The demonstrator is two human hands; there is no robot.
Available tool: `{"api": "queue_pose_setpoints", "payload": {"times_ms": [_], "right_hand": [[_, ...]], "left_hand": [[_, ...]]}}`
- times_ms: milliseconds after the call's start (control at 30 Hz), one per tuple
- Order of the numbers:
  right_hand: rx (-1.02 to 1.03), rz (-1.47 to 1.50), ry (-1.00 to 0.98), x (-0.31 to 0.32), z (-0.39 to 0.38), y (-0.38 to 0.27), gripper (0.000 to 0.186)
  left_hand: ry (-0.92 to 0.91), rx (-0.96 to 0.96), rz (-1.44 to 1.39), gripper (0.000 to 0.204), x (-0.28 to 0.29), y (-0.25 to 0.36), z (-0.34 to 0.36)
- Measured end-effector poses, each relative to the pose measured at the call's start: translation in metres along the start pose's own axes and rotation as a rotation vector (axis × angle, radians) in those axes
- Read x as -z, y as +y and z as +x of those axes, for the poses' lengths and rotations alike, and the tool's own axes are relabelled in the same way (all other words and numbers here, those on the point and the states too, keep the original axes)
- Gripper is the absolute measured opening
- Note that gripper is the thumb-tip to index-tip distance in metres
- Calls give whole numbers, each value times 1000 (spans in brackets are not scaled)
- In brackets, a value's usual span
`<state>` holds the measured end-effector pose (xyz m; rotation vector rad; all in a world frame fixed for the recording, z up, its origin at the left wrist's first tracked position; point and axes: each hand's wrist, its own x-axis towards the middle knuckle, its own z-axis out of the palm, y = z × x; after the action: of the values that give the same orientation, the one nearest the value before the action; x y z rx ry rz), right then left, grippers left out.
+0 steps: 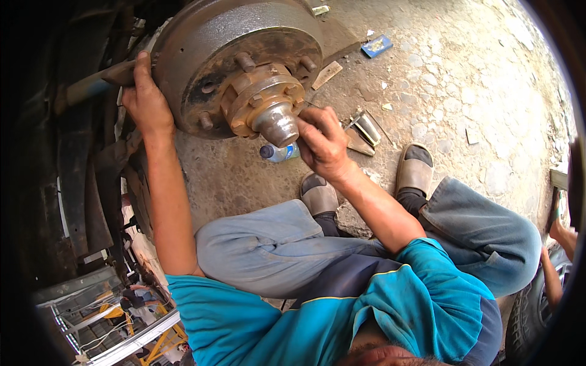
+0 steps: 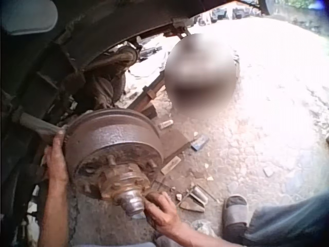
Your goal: The person sits on the ground and uses a small metal tool to scrape and clean the surface of a vehicle wheel hub. The person holds the hub steady with one hand while scraping away rust and debris with the other.
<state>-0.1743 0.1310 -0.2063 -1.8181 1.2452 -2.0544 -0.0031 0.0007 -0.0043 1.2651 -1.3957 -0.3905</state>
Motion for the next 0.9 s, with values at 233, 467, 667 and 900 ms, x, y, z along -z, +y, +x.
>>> {"api": "queue_pose_setpoints", "payload": {"times_ms": [233, 467, 667, 900], "right_hand": [[-71, 18, 33, -13, -9, -6, 36], [-108, 37, 31, -16, -10, -10, 37], [-80, -17, 54, -15, -8, -8, 29], [-66, -23, 59, -10, -1, -7, 30]], "left_hand": [[-5, 12, 58, 41, 1, 3, -2], [-22, -51, 73, 40, 2, 0, 0], [-19, -33, 31, 38, 1, -1, 0], [-30, -10, 51, 38, 5, -1, -1]]}}
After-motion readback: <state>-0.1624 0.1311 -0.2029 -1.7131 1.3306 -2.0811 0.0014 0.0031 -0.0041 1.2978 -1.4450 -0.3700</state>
